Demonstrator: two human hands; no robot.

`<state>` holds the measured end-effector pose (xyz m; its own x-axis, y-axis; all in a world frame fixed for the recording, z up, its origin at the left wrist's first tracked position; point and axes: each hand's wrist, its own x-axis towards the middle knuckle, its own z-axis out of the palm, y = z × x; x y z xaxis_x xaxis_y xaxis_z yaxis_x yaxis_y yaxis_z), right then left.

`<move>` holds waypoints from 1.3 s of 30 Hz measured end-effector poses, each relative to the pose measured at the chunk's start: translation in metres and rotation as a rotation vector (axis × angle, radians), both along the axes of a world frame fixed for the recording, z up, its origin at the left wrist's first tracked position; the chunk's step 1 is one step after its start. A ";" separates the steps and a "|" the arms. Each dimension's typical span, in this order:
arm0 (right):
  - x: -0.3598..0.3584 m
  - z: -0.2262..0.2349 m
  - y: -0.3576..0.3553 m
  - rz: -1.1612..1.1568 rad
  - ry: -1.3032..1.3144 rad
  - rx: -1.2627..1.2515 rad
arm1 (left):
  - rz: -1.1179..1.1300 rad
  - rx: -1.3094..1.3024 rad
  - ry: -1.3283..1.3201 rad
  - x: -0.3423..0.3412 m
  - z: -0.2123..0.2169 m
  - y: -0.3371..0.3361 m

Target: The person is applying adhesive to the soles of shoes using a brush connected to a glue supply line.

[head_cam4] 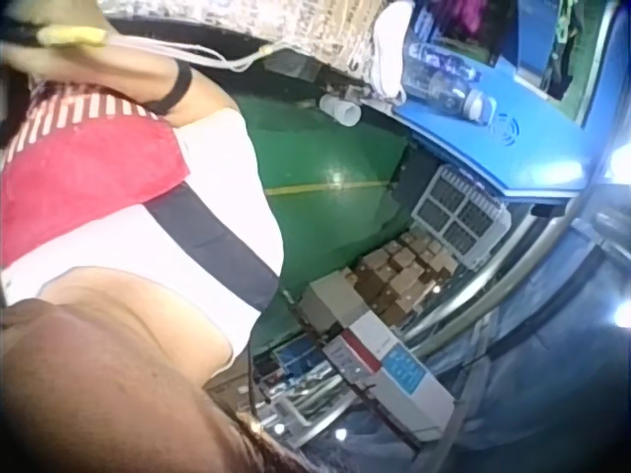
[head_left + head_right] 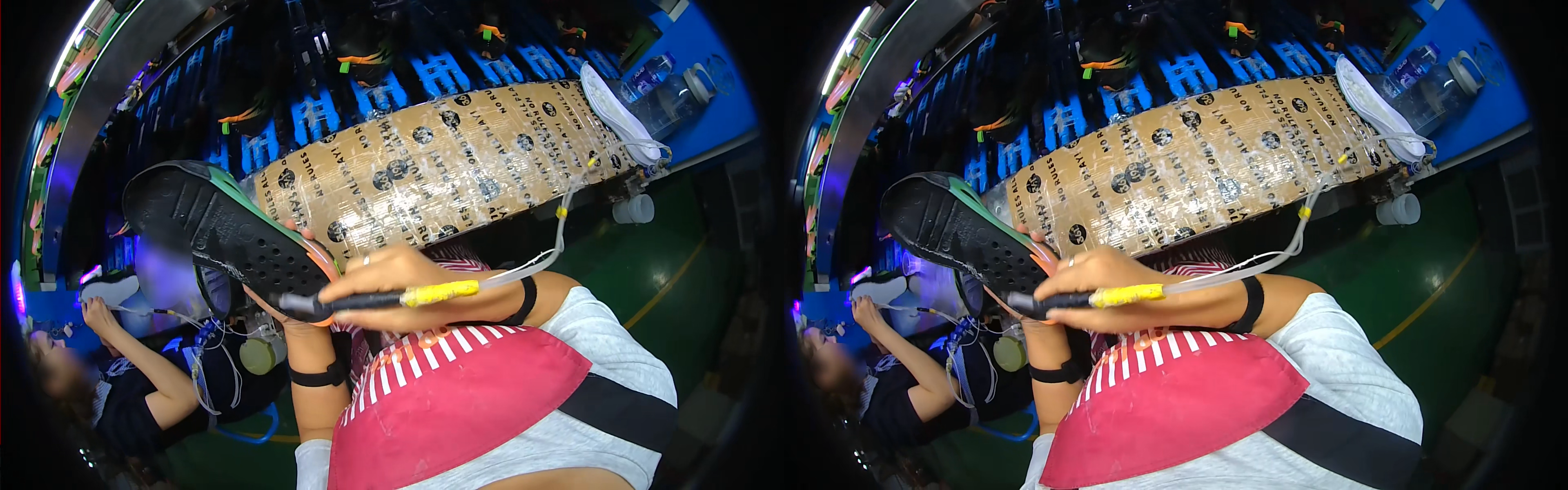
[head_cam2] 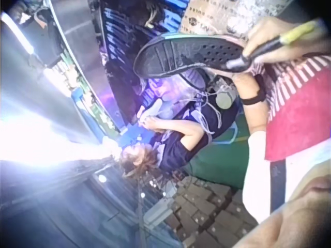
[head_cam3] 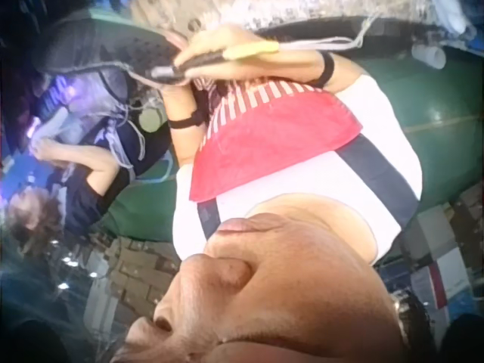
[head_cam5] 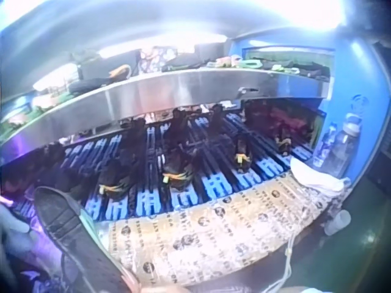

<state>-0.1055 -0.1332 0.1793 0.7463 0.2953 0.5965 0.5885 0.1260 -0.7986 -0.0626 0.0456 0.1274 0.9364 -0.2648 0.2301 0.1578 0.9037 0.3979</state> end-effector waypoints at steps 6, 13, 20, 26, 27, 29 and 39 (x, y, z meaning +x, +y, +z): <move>-0.007 -0.006 0.009 0.040 -0.066 -0.235 | -0.001 0.047 0.040 -0.001 -0.004 0.012; 0.003 -0.007 -0.001 -0.012 -0.057 -0.170 | -0.007 0.171 0.001 -0.001 0.003 0.019; 0.001 -0.001 -0.007 0.362 0.127 -0.148 | -0.076 0.267 0.040 -0.005 0.014 0.026; 0.000 -0.011 -0.002 0.223 -0.054 -0.283 | -0.277 0.342 0.006 0.008 0.006 0.044; 0.000 -0.009 -0.004 0.303 -0.069 -0.291 | -0.277 0.340 0.009 0.007 0.006 0.045; 0.002 -0.009 -0.005 0.267 -0.061 -0.248 | -0.262 0.416 0.072 0.004 0.012 0.047; 0.010 -0.011 -0.012 0.292 -0.159 -0.252 | -0.259 0.593 0.173 0.013 0.014 0.052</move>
